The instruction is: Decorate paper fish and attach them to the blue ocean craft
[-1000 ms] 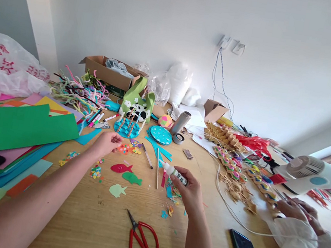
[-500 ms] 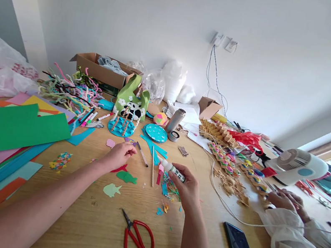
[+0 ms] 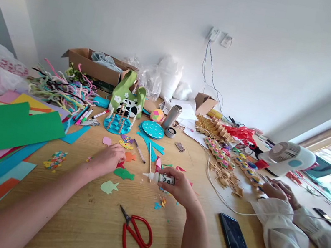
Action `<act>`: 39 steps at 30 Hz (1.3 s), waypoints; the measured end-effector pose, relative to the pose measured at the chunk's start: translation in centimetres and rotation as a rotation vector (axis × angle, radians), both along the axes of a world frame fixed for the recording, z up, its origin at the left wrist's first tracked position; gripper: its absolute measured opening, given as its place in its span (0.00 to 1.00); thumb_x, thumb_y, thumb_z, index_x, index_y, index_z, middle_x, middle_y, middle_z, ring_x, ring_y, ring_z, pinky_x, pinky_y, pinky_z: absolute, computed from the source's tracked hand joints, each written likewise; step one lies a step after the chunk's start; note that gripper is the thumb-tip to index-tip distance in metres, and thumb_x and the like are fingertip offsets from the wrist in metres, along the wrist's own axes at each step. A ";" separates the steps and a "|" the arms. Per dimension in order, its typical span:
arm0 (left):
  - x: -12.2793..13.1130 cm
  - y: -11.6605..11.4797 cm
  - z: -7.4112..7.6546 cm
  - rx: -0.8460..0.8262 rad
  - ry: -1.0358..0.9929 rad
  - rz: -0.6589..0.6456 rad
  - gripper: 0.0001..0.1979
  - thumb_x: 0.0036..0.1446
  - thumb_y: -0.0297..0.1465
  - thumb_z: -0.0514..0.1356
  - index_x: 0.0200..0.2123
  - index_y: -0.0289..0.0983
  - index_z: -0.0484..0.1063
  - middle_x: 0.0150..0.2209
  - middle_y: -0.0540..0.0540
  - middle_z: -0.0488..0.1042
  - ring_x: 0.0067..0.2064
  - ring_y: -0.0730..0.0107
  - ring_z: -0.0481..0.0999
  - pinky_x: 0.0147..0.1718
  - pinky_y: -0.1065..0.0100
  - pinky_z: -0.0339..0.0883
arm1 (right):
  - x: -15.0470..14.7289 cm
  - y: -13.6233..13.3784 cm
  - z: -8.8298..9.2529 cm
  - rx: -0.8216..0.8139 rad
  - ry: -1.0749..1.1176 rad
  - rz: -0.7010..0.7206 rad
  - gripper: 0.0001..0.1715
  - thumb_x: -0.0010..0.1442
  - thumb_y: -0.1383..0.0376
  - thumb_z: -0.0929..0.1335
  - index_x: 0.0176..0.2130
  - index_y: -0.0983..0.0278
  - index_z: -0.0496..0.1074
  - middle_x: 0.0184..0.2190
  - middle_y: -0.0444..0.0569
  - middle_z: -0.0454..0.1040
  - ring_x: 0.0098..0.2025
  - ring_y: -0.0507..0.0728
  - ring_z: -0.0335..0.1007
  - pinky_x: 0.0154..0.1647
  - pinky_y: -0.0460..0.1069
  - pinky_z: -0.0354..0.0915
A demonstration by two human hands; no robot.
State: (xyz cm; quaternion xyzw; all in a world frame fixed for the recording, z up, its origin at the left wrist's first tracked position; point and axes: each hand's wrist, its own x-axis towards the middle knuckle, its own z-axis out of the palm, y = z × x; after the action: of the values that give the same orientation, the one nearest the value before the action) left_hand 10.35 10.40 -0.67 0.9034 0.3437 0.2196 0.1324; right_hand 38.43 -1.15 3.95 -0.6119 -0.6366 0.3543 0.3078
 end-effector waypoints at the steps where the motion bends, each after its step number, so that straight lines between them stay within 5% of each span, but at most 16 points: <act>1: -0.1 -0.3 0.1 0.043 0.013 0.008 0.13 0.57 0.18 0.55 0.32 0.35 0.78 0.37 0.42 0.79 0.48 0.60 0.72 0.48 0.60 0.67 | 0.1 0.0 -0.1 -0.011 -0.031 0.001 0.20 0.48 0.62 0.73 0.43 0.63 0.75 0.32 0.44 0.71 0.31 0.53 0.64 0.32 0.47 0.60; 8: -0.3 -2.5 0.0 0.221 0.098 0.053 0.14 0.57 0.18 0.55 0.38 0.36 0.79 0.41 0.41 0.78 0.54 0.54 0.67 0.53 0.52 0.66 | 0.1 -0.2 0.2 -0.054 -0.161 0.001 0.19 0.47 0.67 0.73 0.42 0.63 0.76 0.32 0.43 0.70 0.33 0.53 0.64 0.35 0.48 0.59; 22: -0.3 -2.9 0.1 0.210 0.130 0.051 0.14 0.60 0.20 0.54 0.41 0.34 0.78 0.43 0.42 0.78 0.54 0.53 0.67 0.55 0.52 0.64 | 0.3 0.0 -0.3 -0.015 -0.140 0.014 0.18 0.49 0.63 0.73 0.42 0.63 0.76 0.31 0.44 0.73 0.30 0.52 0.64 0.31 0.46 0.59; 29: -0.3 -3.1 0.1 0.200 0.163 0.042 0.14 0.58 0.19 0.54 0.40 0.34 0.79 0.42 0.42 0.79 0.57 0.52 0.66 0.57 0.50 0.63 | -4.2 1.9 -1.7 0.200 -0.039 -0.171 0.17 0.52 0.59 0.72 0.42 0.63 0.76 0.32 0.46 0.75 0.30 0.54 0.68 0.31 0.47 0.63; 39: -0.4 -3.0 -0.3 0.240 0.131 0.034 0.12 0.59 0.21 0.56 0.40 0.36 0.78 0.42 0.41 0.78 0.56 0.54 0.67 0.57 0.51 0.62 | -7.7 3.7 -3.7 0.348 -0.220 -0.130 0.13 0.53 0.66 0.71 0.42 0.62 0.75 0.38 0.50 0.76 0.39 0.57 0.72 0.42 0.51 0.66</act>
State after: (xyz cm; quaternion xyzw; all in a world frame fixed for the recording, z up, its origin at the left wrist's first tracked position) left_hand 9.96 7.44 -0.93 0.9192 0.3381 0.2020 -0.0032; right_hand 30.74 2.54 0.22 -0.6242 -0.6772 0.1497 0.3597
